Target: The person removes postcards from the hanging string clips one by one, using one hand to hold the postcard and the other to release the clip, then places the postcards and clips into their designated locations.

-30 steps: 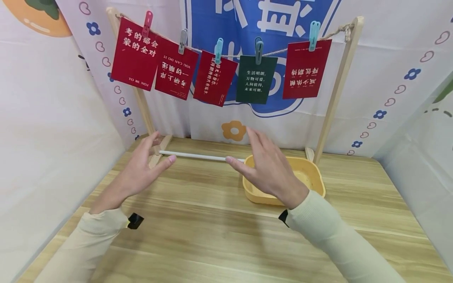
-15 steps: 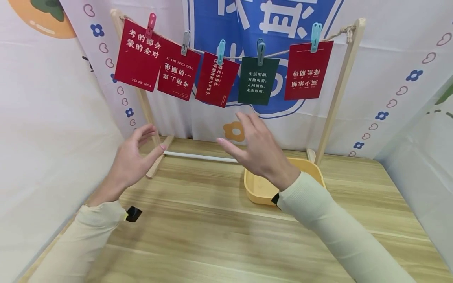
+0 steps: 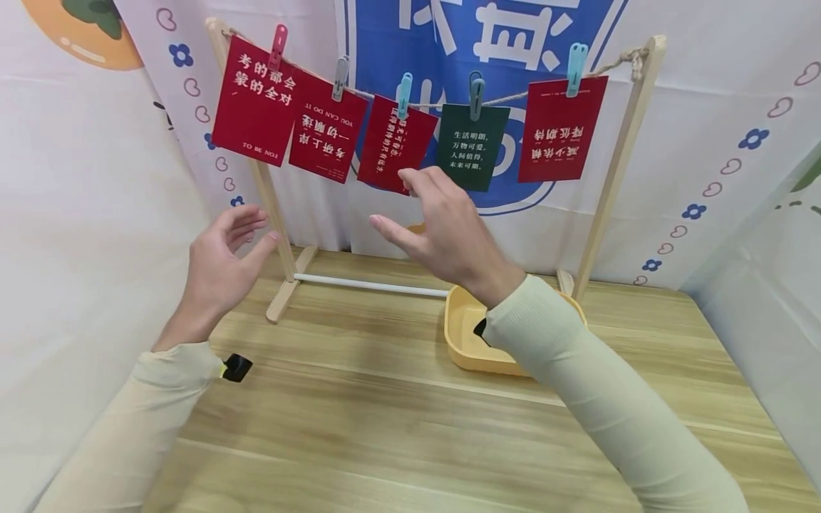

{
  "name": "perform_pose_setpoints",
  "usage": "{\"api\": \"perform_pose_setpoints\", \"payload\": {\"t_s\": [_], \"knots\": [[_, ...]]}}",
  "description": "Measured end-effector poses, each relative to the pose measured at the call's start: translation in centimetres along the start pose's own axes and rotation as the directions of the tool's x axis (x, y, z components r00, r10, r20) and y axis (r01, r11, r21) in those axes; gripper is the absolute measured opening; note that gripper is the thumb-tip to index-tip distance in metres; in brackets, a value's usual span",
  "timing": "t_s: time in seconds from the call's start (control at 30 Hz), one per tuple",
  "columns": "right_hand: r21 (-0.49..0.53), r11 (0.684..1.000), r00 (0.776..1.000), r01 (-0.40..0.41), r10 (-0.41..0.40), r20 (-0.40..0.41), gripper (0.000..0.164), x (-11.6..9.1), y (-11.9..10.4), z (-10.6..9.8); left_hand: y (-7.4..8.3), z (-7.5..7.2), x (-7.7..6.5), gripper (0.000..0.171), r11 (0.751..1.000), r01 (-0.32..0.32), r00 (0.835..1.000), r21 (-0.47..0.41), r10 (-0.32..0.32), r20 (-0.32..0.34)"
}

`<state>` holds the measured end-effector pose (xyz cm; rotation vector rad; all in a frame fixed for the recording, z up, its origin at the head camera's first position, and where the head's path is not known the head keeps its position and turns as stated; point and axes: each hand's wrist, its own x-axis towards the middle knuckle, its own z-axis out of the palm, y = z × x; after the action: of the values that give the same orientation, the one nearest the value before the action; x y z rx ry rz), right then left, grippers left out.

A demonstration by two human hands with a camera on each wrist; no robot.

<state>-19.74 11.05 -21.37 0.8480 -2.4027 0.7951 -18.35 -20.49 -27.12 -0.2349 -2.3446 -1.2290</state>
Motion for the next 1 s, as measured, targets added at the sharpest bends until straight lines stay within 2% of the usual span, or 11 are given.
{"api": "perform_pose_setpoints", "payload": {"t_s": [0.17, 0.53, 0.77, 1.0], "knots": [[0.015, 0.999, 0.999, -0.03, 0.03, 0.011, 0.067, 1.2, -0.4, -0.2, -0.1, -0.6, 0.5, 0.057, 0.999, 0.032, 0.999, 0.004, -0.032, 0.0], [-0.002, 0.997, 0.997, -0.075, 0.075, 0.022, 0.064, 4.4, -1.2, -0.6, -0.4, -1.8, 2.2, 0.052, 0.996, 0.07, 0.995, -0.054, -0.074, -0.068], [-0.019, 0.998, 0.997, -0.059, 0.059, 0.039, 0.061, 6.2, -1.9, -0.7, -1.0, -2.1, 3.5, 0.046, 0.995, 0.082, 0.987, -0.057, -0.089, -0.137], [-0.027, 0.999, 0.998, -0.044, 0.045, 0.036, 0.06, 8.1, -2.7, -0.9, -1.2, -2.3, 4.4, 0.044, 0.991, 0.113, 0.981, -0.07, -0.122, -0.148]]}}
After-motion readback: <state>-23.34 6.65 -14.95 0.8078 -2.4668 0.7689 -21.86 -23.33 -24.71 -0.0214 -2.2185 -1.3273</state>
